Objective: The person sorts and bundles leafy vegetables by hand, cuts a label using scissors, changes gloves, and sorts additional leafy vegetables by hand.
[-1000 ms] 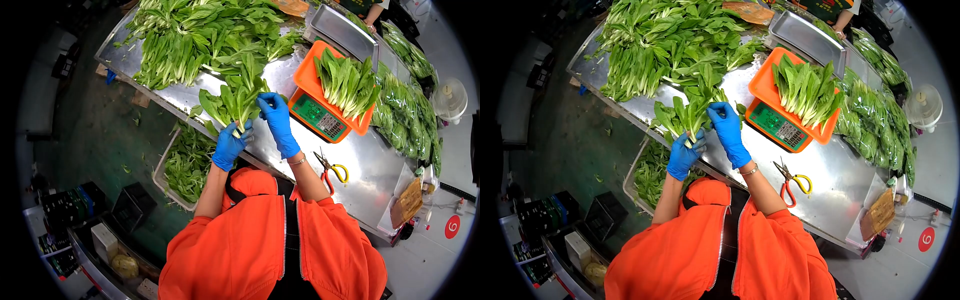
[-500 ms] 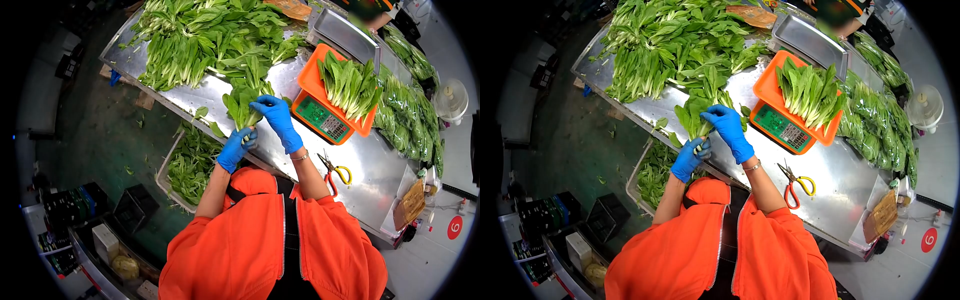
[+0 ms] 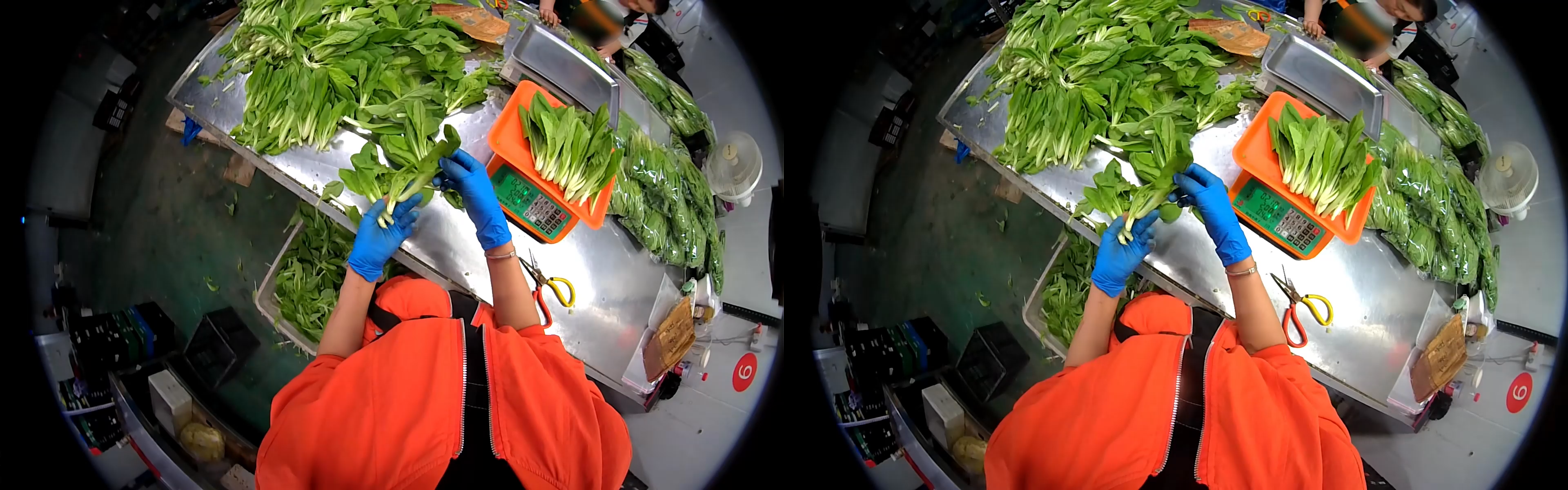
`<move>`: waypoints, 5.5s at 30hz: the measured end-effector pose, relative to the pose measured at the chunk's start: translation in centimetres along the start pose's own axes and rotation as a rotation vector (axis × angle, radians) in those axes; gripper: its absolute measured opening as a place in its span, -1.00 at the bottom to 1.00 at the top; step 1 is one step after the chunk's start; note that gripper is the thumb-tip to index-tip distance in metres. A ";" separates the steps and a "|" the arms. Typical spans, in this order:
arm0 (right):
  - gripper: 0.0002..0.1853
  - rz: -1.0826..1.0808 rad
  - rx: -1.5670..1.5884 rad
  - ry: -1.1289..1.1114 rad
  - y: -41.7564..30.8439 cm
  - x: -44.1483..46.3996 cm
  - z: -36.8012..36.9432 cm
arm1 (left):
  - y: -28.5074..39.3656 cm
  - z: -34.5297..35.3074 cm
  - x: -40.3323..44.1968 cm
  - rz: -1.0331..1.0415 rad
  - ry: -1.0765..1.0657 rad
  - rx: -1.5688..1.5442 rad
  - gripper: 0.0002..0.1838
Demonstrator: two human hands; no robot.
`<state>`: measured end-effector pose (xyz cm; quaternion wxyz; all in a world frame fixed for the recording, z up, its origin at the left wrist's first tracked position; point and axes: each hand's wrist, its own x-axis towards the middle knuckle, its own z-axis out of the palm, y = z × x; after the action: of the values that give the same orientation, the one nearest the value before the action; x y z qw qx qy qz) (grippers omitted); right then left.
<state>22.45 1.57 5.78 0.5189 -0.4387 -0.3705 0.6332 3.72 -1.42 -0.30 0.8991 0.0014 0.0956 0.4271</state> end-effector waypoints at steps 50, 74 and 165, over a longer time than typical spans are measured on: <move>-0.39 -0.154 -0.933 0.392 5.7 5.2 1.2 | 1.4 -0.2 -0.8 0.178 0.320 0.362 -0.70; -0.73 -0.490 -1.015 0.071 5.1 -1.7 5.4 | 1.1 -0.2 -1.5 0.540 0.312 0.601 -0.55; -0.74 -0.355 -1.483 0.299 7.0 3.0 -4.4 | 4.0 -1.9 -7.4 0.524 -0.099 -0.026 -0.53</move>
<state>24.05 3.22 -2.74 0.2278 -0.6860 -0.6883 0.0615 -4.25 -4.65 -0.58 0.7614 0.0352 0.0424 0.6460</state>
